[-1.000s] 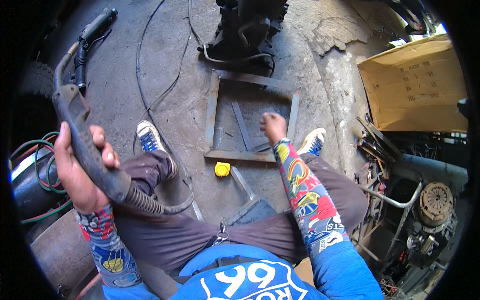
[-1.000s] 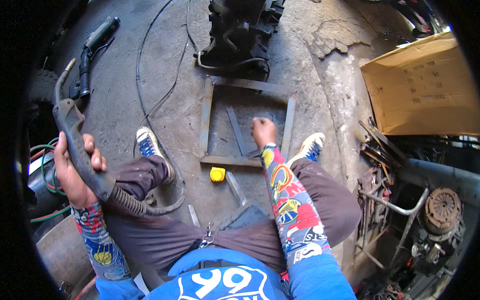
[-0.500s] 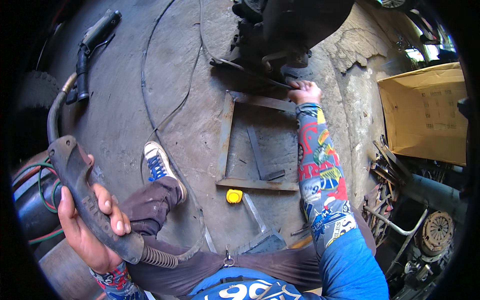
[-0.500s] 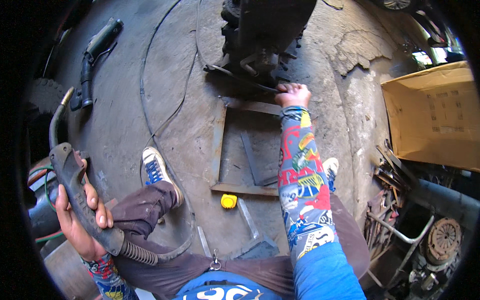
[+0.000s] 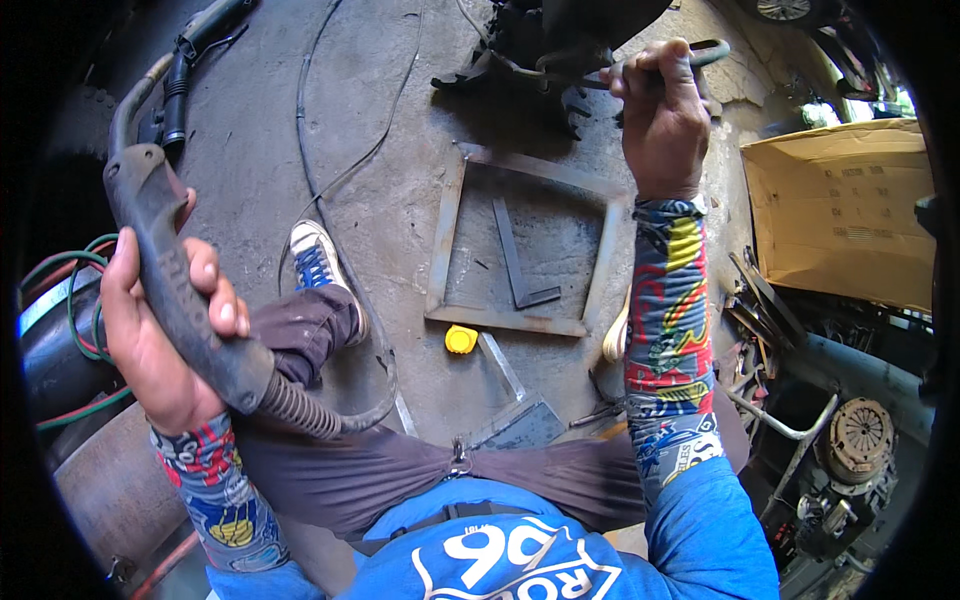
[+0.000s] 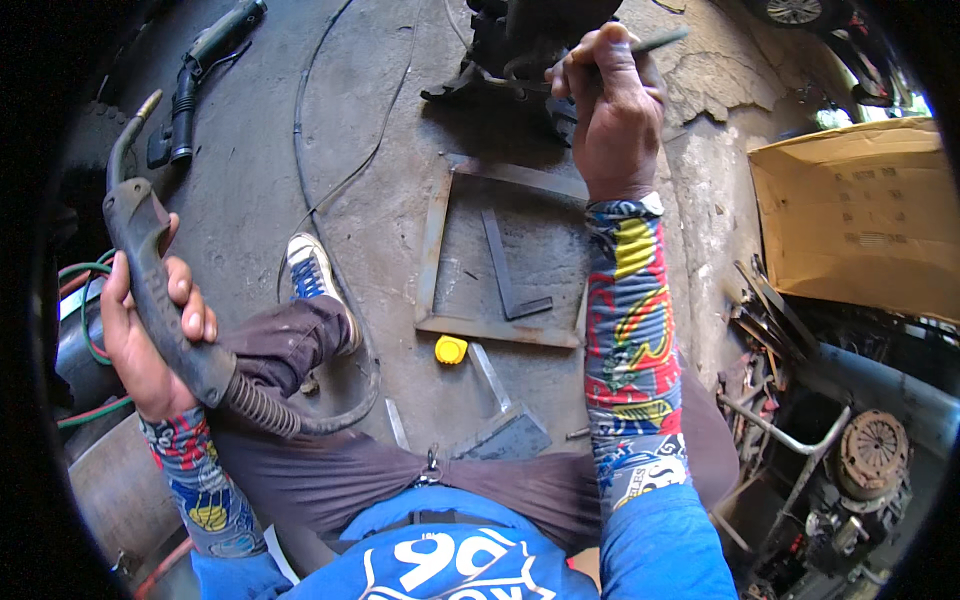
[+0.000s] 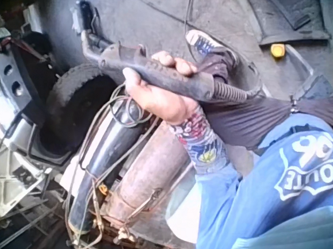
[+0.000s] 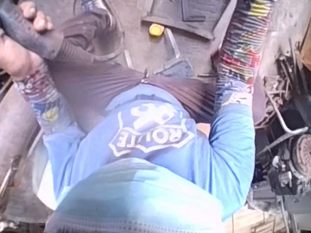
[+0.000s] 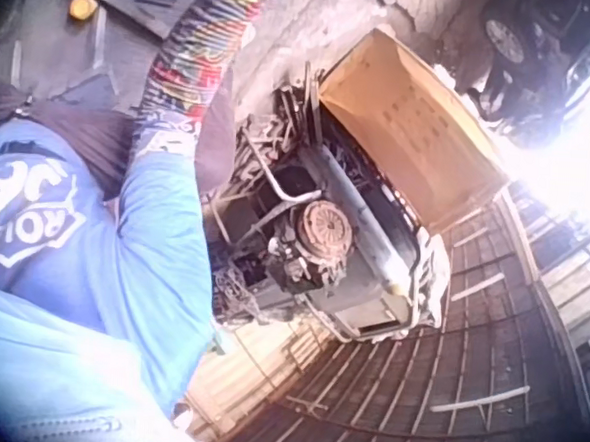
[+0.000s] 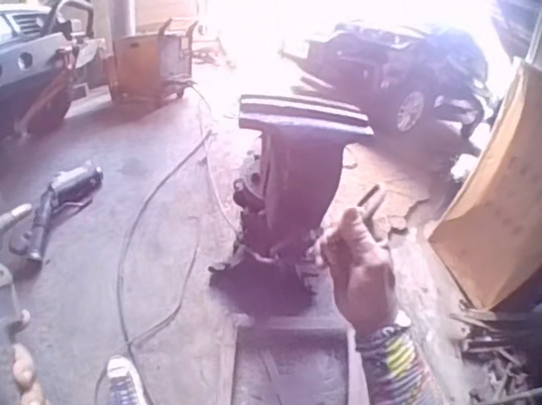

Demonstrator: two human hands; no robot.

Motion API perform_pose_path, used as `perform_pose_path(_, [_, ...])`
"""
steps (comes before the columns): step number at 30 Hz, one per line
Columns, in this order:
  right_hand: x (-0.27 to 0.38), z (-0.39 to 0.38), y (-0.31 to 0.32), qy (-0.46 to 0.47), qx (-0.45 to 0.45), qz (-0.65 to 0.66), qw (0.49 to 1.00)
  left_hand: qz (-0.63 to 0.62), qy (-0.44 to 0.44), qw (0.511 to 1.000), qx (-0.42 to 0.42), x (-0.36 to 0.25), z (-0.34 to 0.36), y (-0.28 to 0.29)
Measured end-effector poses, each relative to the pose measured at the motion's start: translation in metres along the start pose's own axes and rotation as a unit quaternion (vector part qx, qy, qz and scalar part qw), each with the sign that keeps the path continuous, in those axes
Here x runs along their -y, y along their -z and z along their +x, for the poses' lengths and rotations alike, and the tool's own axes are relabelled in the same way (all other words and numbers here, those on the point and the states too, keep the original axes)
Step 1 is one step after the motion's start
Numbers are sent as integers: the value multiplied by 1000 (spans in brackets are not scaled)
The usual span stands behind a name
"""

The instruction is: The person welds a rectangular metal frame using a handheld welding torch, creating bright sparks. They position and reposition the frame on the floor, then weld multiple joints to assemble the structure.

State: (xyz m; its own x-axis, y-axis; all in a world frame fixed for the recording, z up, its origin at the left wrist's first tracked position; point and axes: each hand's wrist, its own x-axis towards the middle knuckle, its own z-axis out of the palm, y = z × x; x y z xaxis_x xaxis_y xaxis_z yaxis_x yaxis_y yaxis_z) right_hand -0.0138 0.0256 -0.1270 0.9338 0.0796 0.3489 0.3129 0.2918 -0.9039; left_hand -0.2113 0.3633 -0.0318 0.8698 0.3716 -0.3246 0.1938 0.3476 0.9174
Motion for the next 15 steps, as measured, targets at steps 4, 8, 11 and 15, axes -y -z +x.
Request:
perform_pose_path(4, [11, -47, -18, -22, -96, 52, 994, -30, -13, 999, 36, -5, -2, 4])
perform_pose_path(8, [7, -89, 9, -137, -227, 301, 916, -4, -32, 996, 84, -5, -6, 11])
perform_pose_path(11, [3, -113, 32, -211, -320, 209, 899, -7, -25, 994, 102, -4, -6, 17])
perform_pose_path(15, [-11, -159, 29, -268, -262, 225, 899, 22, -29, 996, 80, -2, -7, 20])
